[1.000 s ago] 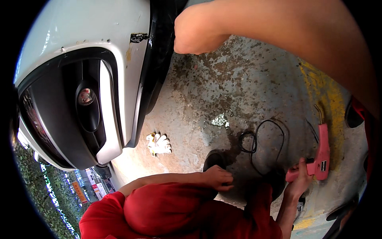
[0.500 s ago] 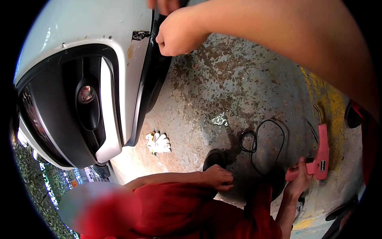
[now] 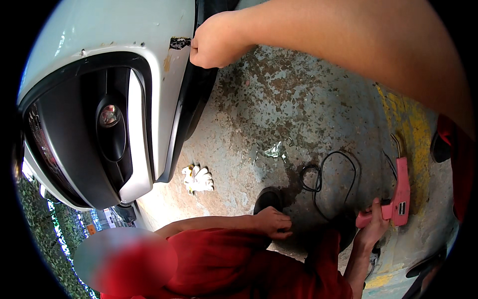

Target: The person uses a pink heat gun to apply heat to a damaged area on the front bumper of a white car. They repeatedly direct the hot air at the damaged section while another person observes and points at the area. The person also handles a small plastic bag and a metal rod during the process.

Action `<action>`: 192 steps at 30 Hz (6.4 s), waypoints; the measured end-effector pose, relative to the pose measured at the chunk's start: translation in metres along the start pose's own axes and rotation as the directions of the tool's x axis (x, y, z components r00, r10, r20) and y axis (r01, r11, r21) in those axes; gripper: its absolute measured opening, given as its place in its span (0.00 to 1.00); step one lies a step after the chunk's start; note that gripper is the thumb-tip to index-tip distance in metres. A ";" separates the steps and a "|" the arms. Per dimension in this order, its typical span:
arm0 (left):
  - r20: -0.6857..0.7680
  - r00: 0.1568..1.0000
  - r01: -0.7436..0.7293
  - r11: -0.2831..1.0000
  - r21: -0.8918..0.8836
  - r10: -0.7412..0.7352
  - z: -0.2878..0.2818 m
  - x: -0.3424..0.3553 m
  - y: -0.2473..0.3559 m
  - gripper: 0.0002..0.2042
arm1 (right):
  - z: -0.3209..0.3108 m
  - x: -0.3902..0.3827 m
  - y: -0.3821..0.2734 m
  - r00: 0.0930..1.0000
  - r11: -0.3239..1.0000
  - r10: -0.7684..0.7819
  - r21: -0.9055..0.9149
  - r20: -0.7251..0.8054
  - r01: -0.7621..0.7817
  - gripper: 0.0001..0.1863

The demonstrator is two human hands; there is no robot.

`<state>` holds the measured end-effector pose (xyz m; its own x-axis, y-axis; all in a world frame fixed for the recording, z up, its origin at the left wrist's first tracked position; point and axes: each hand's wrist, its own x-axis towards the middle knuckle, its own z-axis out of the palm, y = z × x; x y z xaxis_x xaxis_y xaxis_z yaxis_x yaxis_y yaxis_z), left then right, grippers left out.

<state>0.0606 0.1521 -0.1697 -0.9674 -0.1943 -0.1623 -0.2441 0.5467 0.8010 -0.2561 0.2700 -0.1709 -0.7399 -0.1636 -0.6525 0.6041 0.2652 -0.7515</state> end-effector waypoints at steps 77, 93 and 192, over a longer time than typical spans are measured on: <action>-0.444 0.879 0.440 -0.061 0.896 -0.175 -0.356 0.110 0.117 0.17 | 0.005 0.000 0.008 0.999 0.983 0.032 0.179 0.030 -0.037 0.13; -0.372 0.928 0.331 0.511 0.793 -0.024 -0.327 0.093 0.106 0.15 | -0.003 0.004 0.005 0.999 0.986 0.035 0.162 0.020 -0.037 0.11; -0.187 0.981 -0.005 0.966 0.259 0.055 -0.167 -0.168 0.131 0.21 | -0.109 -0.374 -0.157 0.969 0.868 -0.241 -0.437 0.047 0.237 0.17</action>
<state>0.2023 0.1199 0.0585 -0.9498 -0.3129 -0.0071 -0.2484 0.7398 0.6252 -0.1069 0.3930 0.2018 -0.8489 -0.2676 -0.4558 0.2192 0.6065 -0.7643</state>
